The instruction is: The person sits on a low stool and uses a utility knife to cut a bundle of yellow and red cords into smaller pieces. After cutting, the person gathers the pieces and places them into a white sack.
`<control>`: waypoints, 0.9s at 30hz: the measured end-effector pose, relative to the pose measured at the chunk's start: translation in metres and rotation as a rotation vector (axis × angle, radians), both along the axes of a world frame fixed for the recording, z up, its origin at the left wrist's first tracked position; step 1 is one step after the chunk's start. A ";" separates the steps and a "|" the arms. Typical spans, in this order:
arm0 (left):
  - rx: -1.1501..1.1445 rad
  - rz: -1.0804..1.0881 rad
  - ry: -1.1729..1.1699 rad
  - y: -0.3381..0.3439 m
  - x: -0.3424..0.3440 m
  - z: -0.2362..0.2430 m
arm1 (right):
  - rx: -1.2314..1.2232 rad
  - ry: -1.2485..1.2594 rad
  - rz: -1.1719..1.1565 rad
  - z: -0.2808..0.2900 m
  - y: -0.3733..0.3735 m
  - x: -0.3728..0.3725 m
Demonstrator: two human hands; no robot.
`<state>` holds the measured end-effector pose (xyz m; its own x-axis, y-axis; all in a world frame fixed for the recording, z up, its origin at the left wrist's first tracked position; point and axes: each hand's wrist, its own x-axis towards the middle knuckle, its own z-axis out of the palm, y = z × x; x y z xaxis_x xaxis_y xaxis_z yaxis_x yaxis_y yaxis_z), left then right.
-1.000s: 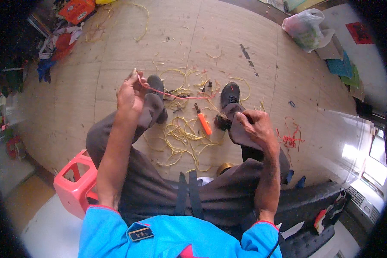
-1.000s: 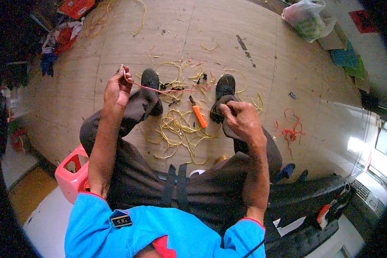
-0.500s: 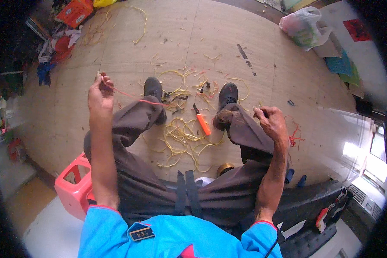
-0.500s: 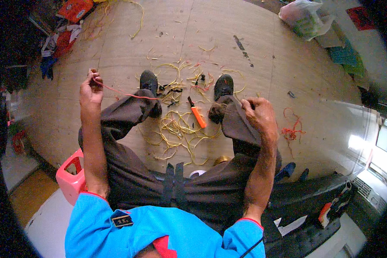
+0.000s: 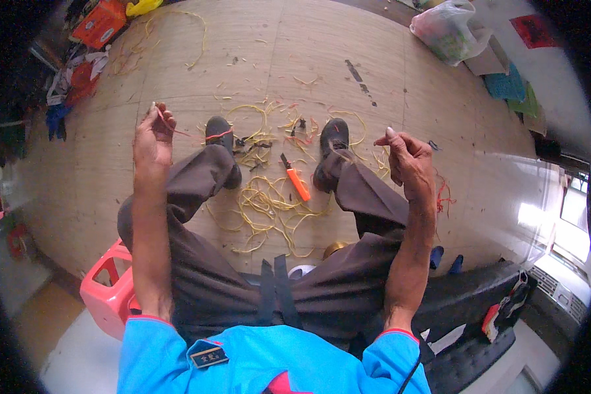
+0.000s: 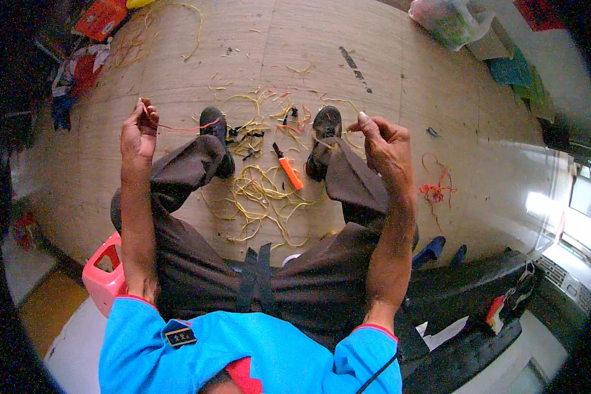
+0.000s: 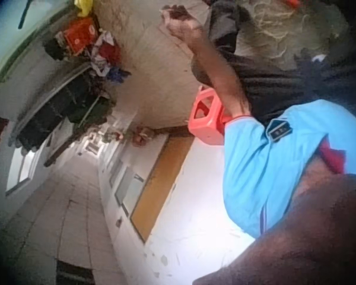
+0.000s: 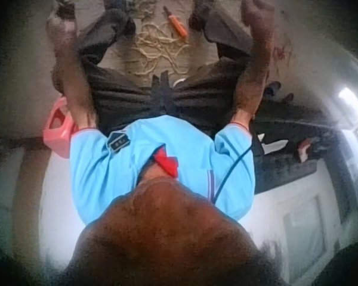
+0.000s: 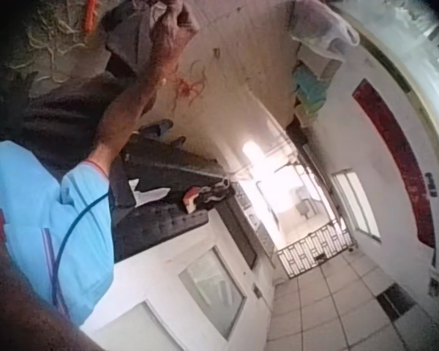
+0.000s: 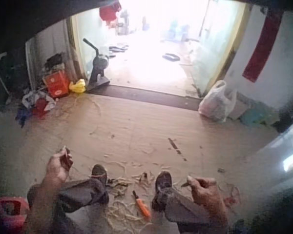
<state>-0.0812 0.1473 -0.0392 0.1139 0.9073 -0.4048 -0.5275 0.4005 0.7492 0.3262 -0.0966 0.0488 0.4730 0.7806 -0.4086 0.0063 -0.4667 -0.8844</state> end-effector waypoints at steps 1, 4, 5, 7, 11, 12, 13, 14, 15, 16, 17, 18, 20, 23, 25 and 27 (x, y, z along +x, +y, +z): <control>-0.007 -0.004 0.026 -0.003 0.009 0.001 | 0.036 0.038 -0.007 0.000 -0.001 0.001; -0.021 -0.060 -0.017 -0.004 0.026 -0.008 | 0.119 0.144 -0.034 0.001 -0.002 0.003; -0.046 -0.070 -0.013 -0.007 0.038 -0.010 | 0.129 0.173 -0.047 0.002 -0.002 0.004; -0.091 -0.131 -0.100 -0.007 0.053 -0.017 | 0.142 0.228 -0.061 0.005 -0.003 0.004; -0.106 -0.115 -0.015 -0.008 0.080 -0.039 | 0.149 0.298 -0.066 0.008 -0.004 0.003; -0.053 -0.168 0.191 -0.007 0.086 -0.043 | 0.150 0.308 -0.067 0.009 -0.004 0.003; -0.005 -0.224 0.391 -0.012 0.101 -0.047 | 0.146 0.317 -0.082 0.011 -0.006 0.004; 0.050 -0.272 0.597 -0.016 0.111 -0.047 | 0.148 0.332 -0.091 0.012 -0.005 0.004; 0.183 -0.403 0.806 -0.022 0.117 -0.045 | 0.151 0.349 -0.098 0.013 -0.005 0.003; 0.321 -0.544 0.996 -0.030 0.127 -0.046 | 0.159 0.352 -0.097 0.014 -0.006 0.005; 0.460 -0.678 1.197 -0.041 0.131 -0.045 | 0.168 0.369 -0.090 0.013 -0.006 0.004; 0.602 -0.812 1.396 -0.051 0.137 -0.044 | 0.176 0.387 -0.081 0.012 -0.006 0.003; 0.542 -1.033 0.746 -0.085 0.158 -0.040 | 0.159 0.438 -0.077 0.015 -0.005 -0.001; 0.799 -1.125 0.610 -0.137 0.198 0.004 | 0.186 0.543 -0.039 0.015 -0.004 -0.006; 0.921 -1.137 0.635 -0.151 0.211 0.008 | 0.212 0.618 -0.020 0.014 -0.003 -0.010; 0.982 -1.011 0.709 -0.161 0.210 0.001 | 0.224 0.690 -0.008 0.014 0.001 -0.016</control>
<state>0.1292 -0.0135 -0.0383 0.8612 0.5066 0.0397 0.2035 -0.4153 0.8866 0.3100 -0.0956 0.0631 0.1709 0.8781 -0.4469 -0.5900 -0.2721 -0.7602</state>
